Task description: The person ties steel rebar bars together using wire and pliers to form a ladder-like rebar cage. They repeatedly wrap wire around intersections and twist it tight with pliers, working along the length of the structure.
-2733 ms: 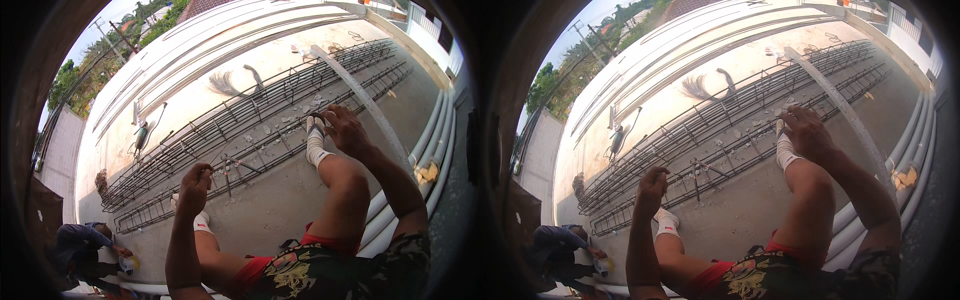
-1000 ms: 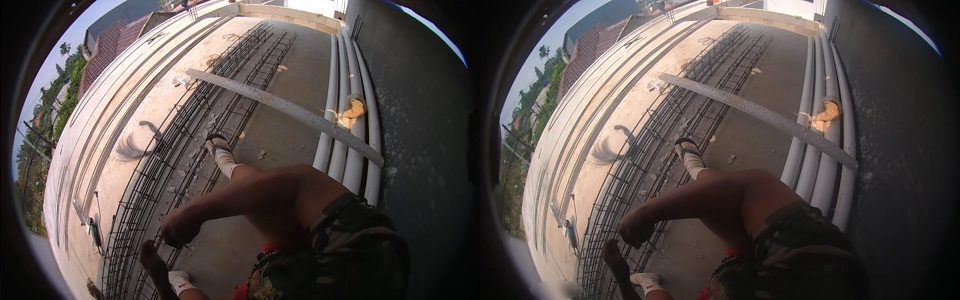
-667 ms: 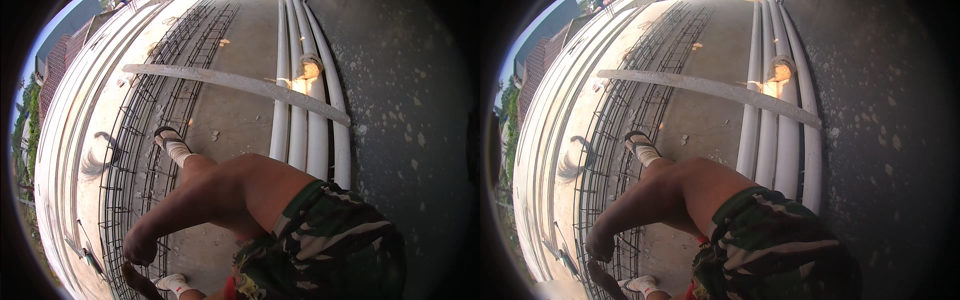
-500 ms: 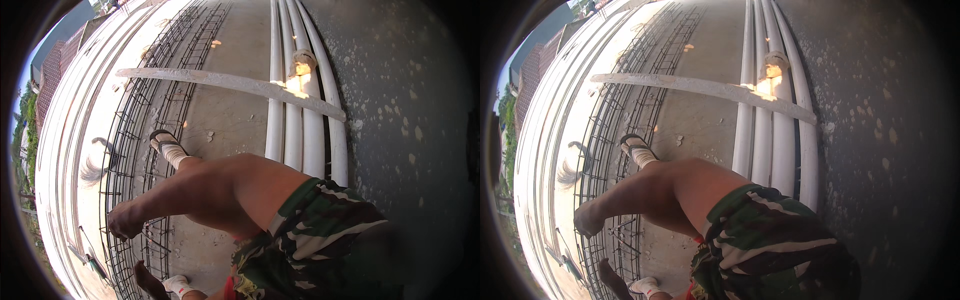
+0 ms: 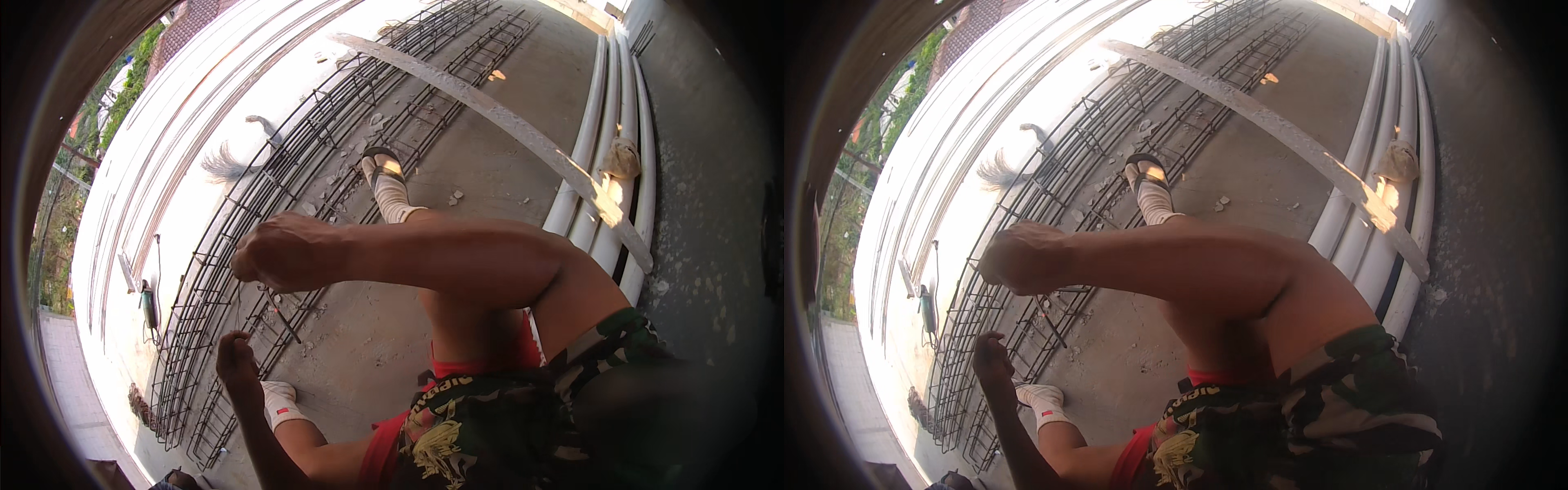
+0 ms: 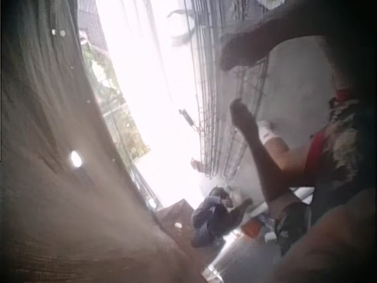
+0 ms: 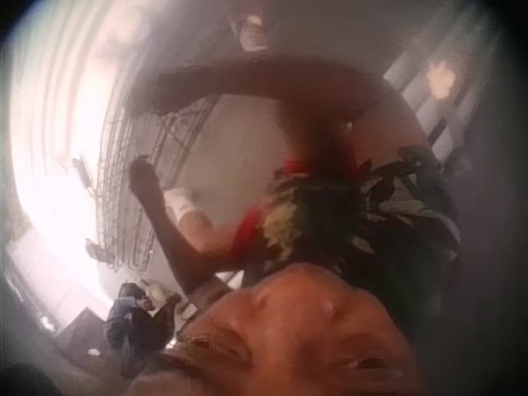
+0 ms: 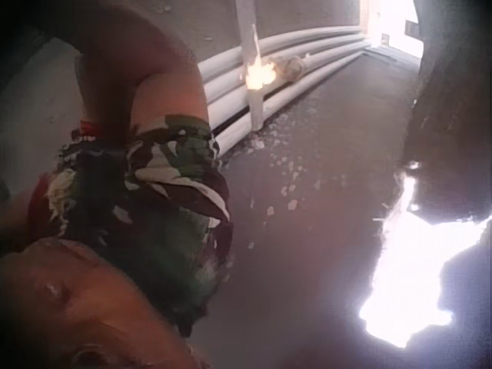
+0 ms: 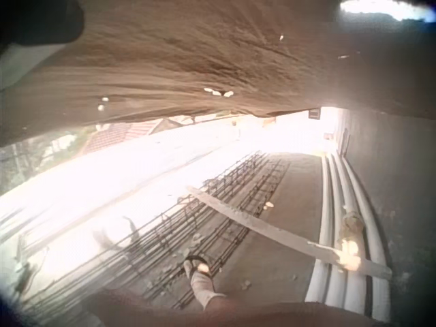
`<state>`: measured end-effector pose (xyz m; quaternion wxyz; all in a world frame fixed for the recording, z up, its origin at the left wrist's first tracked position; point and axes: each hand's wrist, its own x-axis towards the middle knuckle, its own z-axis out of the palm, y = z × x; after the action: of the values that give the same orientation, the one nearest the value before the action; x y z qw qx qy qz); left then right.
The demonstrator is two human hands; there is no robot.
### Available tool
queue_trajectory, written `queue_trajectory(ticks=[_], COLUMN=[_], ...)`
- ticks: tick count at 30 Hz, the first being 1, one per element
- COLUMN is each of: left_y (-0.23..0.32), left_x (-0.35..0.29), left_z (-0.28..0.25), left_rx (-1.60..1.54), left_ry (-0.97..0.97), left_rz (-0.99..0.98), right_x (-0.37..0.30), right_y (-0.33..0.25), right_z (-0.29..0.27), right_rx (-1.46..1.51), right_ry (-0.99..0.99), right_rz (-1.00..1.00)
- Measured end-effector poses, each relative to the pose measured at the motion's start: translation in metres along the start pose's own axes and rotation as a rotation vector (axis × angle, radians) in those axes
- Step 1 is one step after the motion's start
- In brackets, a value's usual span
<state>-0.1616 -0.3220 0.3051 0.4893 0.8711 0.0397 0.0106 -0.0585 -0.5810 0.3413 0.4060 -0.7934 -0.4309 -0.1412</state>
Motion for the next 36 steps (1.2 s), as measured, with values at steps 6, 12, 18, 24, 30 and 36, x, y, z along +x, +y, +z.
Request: queue_trajectory(ticks=[6, 12, 18, 24, 30, 36], left_y=[-0.033, -0.005, -0.025, -0.039, -0.063, -0.025], left_x=[0.009, 0.002, 0.008, 0.013, 0.031, 0.009], left_z=[-0.024, 0.001, -0.010, -0.004, -0.053, -0.028], left_rx=[0.283, 0.282, 0.158, 0.086, 0.376, 0.381], left_ry=[0.175, 0.024, 0.070, 0.005, 0.219, -0.102], left_rz=[0.329, 0.236, 0.229, -0.030, 0.185, 0.458], right_x=[0.004, 0.033, 0.037, 0.032, 0.022, -0.007], right_y=[-0.019, 0.012, -0.008, 0.037, 0.020, 0.089], right_z=[-0.014, -0.019, -0.043, -0.077, -0.068, -0.075], right_rx=[-0.025, -0.452, -0.053, -0.726, 0.006, -0.459], right_ry=[-0.886, -0.654, -0.568, -0.506, -0.614, -0.602], right_rz=[-0.030, 0.398, 0.382, 0.602, 0.503, 0.661])
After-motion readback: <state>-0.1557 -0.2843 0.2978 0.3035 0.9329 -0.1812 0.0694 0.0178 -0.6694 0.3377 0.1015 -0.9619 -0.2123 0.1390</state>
